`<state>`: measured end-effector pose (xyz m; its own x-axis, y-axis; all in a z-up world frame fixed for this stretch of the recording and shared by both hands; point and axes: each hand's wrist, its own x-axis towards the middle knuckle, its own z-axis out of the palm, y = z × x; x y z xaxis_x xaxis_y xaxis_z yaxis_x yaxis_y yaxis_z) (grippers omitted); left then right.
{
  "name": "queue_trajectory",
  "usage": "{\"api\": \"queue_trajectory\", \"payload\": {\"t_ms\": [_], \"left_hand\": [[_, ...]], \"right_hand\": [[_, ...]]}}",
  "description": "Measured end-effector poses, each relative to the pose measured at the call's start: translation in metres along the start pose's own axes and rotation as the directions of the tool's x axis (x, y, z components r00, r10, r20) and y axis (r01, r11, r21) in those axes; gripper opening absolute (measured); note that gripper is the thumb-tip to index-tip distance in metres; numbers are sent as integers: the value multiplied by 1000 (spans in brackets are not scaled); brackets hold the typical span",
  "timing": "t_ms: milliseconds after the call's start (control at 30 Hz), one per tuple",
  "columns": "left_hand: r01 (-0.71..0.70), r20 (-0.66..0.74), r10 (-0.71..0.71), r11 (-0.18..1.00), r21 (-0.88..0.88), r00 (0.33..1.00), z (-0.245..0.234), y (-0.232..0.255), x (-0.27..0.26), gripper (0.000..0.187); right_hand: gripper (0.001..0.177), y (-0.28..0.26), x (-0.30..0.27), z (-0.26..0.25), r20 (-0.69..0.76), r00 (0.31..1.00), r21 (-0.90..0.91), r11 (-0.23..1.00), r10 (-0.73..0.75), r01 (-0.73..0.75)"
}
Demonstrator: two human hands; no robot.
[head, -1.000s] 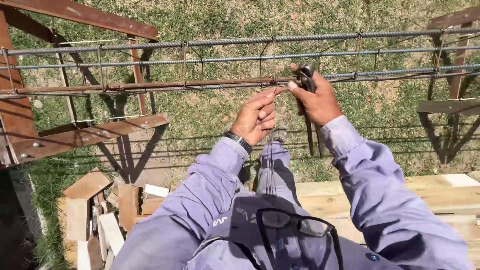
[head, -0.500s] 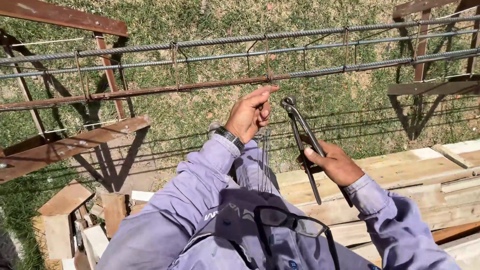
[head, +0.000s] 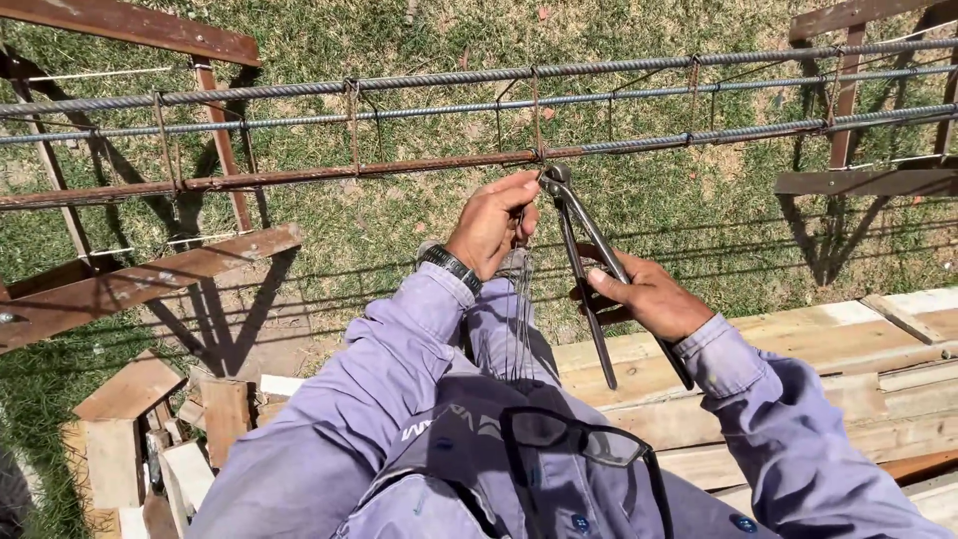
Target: The person uses a rebar tying tool to twist wire ties around the intersections of a steel rebar grid. They repeatedly position the tool, rotate the handles to tighten the wire, and move along the grid to secure multiple joints.
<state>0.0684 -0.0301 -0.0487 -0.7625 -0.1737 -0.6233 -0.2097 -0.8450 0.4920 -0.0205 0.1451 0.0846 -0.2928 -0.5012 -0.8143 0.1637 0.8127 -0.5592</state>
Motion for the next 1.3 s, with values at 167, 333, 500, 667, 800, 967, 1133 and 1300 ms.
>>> {"api": "queue_trajectory", "payload": {"t_ms": [167, 333, 500, 667, 800, 967, 1133, 1300], "left_hand": [[-9, -20, 9, 1000, -22, 1000, 2, -3, 2, 53], [-8, -29, 8, 1000, -14, 1000, -1, -5, 6, 53], [3, -82, -2, 1000, 17, 997, 14, 7, -13, 54], [-33, -54, 53, 947, 320, 997, 12, -51, 13, 73], [-87, -106, 108, 978, 190, 988, 90, -31, -23, 94], [-151, -423, 152, 988, 35, 893, 108, -46, -6, 46], [-134, -193, 93, 969, -210, 977, 92, -44, -17, 37], [-8, 32, 22, 926, -377, 999, 57, -61, -2, 27]], "right_hand": [[46, -9, 6, 2, 15, 998, 1, 999, 53, -53], [40, 40, 17, -9, 136, 980, 369, 911, 145, -186], [41, 103, -7, 4, 315, 945, 654, 701, 89, -284], [25, 109, 16, 22, -27, 997, 438, 898, 69, -51], [38, 108, 18, 32, -319, 945, -158, 987, -70, 20], [64, 59, -18, 31, -378, 924, -388, 916, -58, -102], [67, 104, -12, 26, -59, 993, 422, 899, -104, 119], [16, 157, 20, 72, 360, 929, 846, 450, -88, -286]]}}
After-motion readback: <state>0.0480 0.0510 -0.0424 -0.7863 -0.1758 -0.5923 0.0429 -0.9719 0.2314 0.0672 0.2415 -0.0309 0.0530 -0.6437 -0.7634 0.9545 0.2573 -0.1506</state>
